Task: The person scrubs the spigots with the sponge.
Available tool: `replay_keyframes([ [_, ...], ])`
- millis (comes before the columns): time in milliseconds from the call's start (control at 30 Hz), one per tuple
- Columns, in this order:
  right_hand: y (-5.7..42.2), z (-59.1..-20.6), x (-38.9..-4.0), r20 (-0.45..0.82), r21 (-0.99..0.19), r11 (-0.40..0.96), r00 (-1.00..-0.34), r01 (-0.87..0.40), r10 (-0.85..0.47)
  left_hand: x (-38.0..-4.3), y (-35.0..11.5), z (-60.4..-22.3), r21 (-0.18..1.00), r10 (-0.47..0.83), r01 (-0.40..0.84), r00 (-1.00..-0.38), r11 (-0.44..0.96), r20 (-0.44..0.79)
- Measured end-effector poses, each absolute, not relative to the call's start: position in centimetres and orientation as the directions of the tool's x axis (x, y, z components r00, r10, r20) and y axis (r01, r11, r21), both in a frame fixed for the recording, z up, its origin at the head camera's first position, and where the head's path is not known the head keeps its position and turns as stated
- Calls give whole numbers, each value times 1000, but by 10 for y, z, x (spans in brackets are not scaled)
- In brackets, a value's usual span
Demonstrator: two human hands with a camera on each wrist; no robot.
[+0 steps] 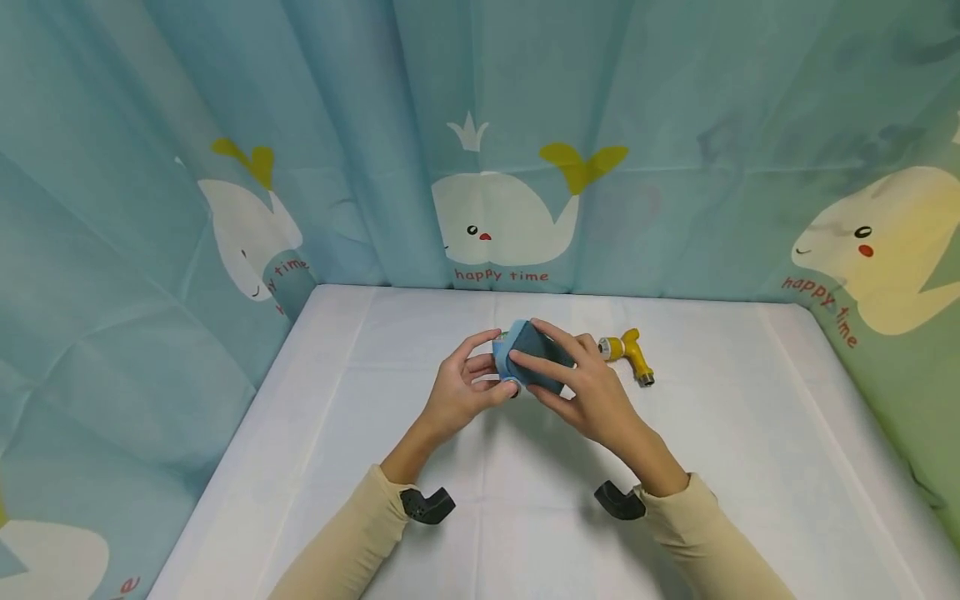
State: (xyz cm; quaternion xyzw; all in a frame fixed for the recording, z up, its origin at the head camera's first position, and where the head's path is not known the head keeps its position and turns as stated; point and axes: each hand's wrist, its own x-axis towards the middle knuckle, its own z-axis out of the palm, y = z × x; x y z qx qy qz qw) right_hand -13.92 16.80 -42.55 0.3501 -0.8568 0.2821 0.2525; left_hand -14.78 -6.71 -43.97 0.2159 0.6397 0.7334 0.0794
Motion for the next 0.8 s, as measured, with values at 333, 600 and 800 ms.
replay_keyframes([
  [333,168,-436,-133,643,-367,597,-659,-713,-391,-148,-67,-440,971,344,122,-920,-204,188],
  [600,177,-440,-129,602,-545,535,-746,-645,-286,-152,-64,-448,847,338,-149,-940,-511,39],
  [800,179,-441,-126,594,-564,532,-757,-632,-271,-151,-68,-449,847,390,-189,-920,-498,24],
])
